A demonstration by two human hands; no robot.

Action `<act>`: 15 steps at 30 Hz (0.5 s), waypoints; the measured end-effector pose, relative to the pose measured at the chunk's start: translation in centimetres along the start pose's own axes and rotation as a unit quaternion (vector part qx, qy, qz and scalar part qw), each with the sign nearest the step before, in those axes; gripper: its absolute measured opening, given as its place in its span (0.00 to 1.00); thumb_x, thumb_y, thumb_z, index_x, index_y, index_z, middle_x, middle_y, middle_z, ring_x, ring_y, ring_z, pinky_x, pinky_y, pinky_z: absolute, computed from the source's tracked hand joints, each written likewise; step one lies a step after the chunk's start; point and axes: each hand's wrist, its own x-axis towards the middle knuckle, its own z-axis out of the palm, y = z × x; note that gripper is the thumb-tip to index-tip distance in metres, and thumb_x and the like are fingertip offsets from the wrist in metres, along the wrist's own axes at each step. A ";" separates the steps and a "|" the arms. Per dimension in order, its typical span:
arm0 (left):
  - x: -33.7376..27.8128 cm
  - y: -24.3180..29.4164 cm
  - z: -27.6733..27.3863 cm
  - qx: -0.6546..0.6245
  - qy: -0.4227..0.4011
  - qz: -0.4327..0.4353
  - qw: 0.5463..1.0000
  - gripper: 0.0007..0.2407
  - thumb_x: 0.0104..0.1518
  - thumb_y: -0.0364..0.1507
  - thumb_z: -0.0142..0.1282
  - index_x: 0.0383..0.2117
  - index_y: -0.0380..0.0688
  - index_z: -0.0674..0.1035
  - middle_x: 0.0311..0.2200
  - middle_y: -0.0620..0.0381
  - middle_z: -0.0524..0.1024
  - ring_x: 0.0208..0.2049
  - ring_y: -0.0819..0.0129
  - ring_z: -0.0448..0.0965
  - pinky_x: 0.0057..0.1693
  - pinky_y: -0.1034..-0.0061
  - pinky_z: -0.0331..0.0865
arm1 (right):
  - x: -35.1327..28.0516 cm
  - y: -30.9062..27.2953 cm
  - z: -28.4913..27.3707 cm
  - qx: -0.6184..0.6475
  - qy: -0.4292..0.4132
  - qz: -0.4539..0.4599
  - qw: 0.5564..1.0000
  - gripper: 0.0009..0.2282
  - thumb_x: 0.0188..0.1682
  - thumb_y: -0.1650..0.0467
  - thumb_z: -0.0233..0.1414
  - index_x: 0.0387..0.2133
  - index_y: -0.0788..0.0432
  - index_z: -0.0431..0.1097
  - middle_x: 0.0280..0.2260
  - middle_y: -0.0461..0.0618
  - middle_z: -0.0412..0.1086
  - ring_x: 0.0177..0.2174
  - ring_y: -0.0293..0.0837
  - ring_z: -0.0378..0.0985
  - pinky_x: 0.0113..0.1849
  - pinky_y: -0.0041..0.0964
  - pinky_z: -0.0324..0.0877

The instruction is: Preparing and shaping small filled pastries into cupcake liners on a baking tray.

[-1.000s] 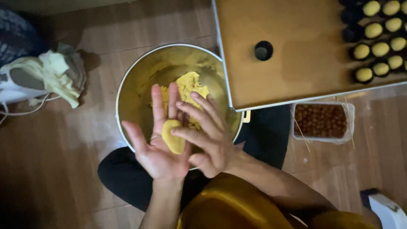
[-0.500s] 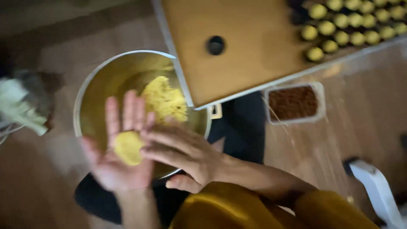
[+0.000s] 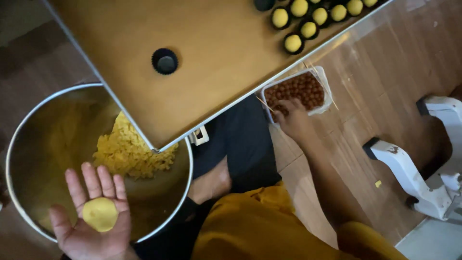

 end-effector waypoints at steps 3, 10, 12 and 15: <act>0.2 0.9 -0.9 0.020 0.028 0.015 0.999 0.25 0.67 0.44 0.45 0.62 0.39 0.75 0.60 0.35 0.73 0.60 0.38 0.71 0.66 0.42 0.56 | 0.4 -2.0 -0.6 0.021 -0.108 0.111 0.988 0.06 0.47 0.71 0.58 0.34 0.60 0.78 0.39 0.61 0.73 0.44 0.61 0.74 0.43 0.52 0.71; 0.2 0.7 -1.0 0.032 0.041 -0.001 0.999 0.23 0.67 0.44 0.46 0.60 0.40 0.76 0.58 0.37 0.74 0.59 0.39 0.72 0.66 0.43 0.58 | -0.4 3.9 1.6 0.082 0.047 0.121 0.988 0.05 0.54 0.70 0.54 0.37 0.59 0.75 0.38 0.56 0.75 0.39 0.56 0.80 0.41 0.49 0.75; 0.3 1.0 -1.3 0.040 0.053 0.021 0.998 0.23 0.69 0.45 0.47 0.61 0.40 0.76 0.58 0.38 0.74 0.57 0.39 0.73 0.67 0.44 0.59 | -0.3 3.7 0.3 -0.036 0.081 0.069 0.994 0.04 0.53 0.71 0.55 0.38 0.57 0.76 0.37 0.56 0.76 0.36 0.59 0.79 0.36 0.51 0.73; 0.4 1.3 -1.5 0.045 0.057 0.019 0.997 0.23 0.69 0.44 0.47 0.61 0.40 0.77 0.58 0.38 0.75 0.57 0.39 0.74 0.67 0.45 0.59 | -0.3 3.0 -0.1 -0.078 0.043 0.109 0.990 0.04 0.53 0.70 0.55 0.37 0.54 0.78 0.36 0.56 0.75 0.34 0.58 0.78 0.34 0.53 0.72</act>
